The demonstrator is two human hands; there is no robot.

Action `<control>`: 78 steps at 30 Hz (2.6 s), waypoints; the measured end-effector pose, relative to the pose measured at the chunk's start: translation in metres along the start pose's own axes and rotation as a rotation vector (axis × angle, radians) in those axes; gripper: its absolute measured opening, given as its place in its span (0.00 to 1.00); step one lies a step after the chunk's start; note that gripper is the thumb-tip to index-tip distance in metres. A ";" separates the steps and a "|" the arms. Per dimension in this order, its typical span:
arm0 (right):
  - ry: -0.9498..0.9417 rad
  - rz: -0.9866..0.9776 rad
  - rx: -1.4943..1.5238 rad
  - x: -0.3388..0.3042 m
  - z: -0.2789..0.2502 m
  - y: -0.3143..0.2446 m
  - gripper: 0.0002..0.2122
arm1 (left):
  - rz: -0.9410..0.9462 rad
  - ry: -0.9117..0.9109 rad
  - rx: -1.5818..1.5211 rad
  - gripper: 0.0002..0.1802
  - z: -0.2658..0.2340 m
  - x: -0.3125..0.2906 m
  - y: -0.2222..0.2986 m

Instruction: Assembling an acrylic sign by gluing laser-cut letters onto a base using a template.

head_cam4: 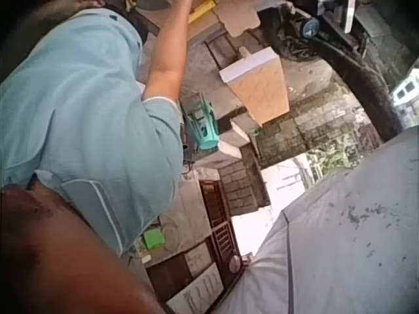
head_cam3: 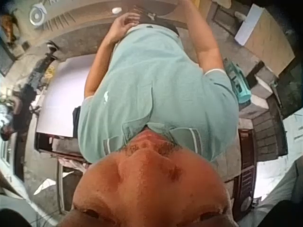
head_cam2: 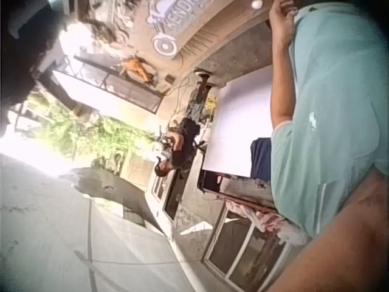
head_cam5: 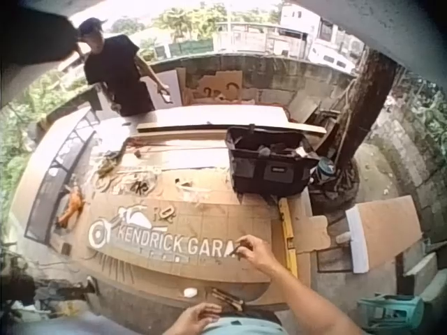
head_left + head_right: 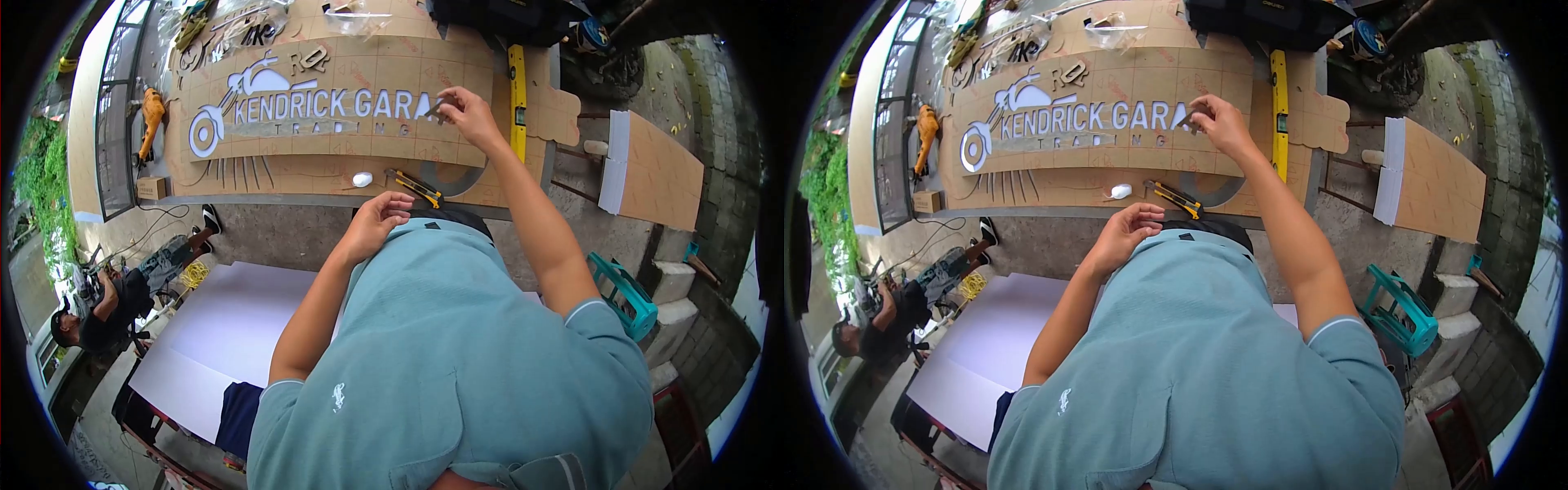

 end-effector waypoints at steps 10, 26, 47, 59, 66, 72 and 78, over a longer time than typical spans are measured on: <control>-0.069 0.065 -0.345 0.056 0.020 0.015 0.14 | -0.091 0.152 -0.076 0.24 -0.015 -0.034 -0.022; -0.167 0.023 -0.451 0.067 0.024 0.012 0.10 | -0.060 0.202 -0.049 0.24 -0.024 -0.032 -0.021; 0.070 -0.103 -0.326 -0.004 -0.011 -0.023 0.09 | 0.133 0.223 -0.283 0.23 0.007 0.033 0.004; -0.067 0.210 0.277 -0.097 0.023 -0.016 0.08 | 0.267 0.214 -0.674 0.29 0.010 0.106 0.051; -0.025 0.413 0.565 -0.099 0.042 -0.007 0.09 | 0.297 0.276 -0.740 0.25 0.007 0.106 0.039; 0.016 0.334 0.487 -0.085 0.042 -0.006 0.08 | 0.272 0.402 -0.591 0.21 0.000 0.107 0.031; -0.036 0.279 0.356 -0.063 0.039 -0.003 0.07 | 0.271 0.415 -0.569 0.20 -0.001 0.112 0.019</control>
Point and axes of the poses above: each hand's wrist, its own x-axis towards the middle knuckle, its own z-axis out of the palm, y = z × x, the point moved 5 cm from there along x, towards the middle knuckle, and after that the axes turned 12 degrees about x, right-handed, at the moved point
